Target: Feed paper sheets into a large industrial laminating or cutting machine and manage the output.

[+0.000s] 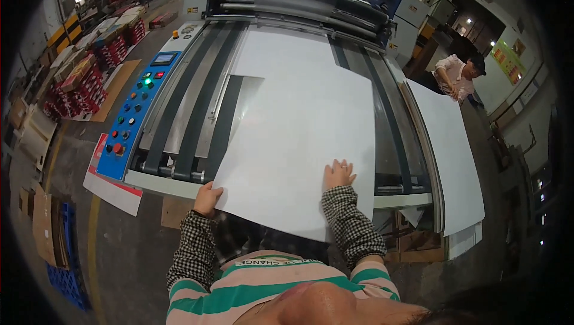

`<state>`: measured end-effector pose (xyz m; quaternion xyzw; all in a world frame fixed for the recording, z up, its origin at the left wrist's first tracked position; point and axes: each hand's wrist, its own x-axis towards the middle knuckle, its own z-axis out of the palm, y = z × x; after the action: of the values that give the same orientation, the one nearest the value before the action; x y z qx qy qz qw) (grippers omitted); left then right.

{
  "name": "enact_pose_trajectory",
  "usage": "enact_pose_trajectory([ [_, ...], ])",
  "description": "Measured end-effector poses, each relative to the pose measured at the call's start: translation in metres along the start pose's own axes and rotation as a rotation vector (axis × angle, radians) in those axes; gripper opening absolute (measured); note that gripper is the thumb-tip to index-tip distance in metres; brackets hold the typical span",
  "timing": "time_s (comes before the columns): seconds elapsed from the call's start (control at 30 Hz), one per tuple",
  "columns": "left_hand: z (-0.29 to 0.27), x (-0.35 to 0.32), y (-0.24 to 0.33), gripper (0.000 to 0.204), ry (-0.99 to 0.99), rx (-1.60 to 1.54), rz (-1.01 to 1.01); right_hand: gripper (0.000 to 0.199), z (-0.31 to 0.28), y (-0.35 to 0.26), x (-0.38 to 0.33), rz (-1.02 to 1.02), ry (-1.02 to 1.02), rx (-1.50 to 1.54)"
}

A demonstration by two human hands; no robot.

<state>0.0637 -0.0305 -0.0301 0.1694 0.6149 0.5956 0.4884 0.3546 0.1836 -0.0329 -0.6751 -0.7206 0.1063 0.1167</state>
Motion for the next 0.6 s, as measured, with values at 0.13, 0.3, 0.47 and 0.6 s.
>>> enact_pose_trajectory([
  [0.13,-0.012,-0.019,-0.003,0.029,-0.095,0.048,-0.094,0.049,-0.014,0.011,-0.013,-0.035,-0.097,-0.089],
  [0.3,-0.039,-0.059,-0.020,0.030,-0.165,0.093,-0.239,0.049,-0.012,0.016,-0.046,-0.093,-0.132,-0.088],
  [0.47,-0.054,-0.074,-0.023,0.027,-0.073,0.067,-0.271,0.051,-0.002,0.006,-0.044,-0.157,-0.166,-0.054],
  [0.6,-0.049,-0.053,-0.003,0.026,-0.061,0.060,-0.235,0.051,-0.004,-0.013,-0.019,-0.162,-0.177,-0.081],
])
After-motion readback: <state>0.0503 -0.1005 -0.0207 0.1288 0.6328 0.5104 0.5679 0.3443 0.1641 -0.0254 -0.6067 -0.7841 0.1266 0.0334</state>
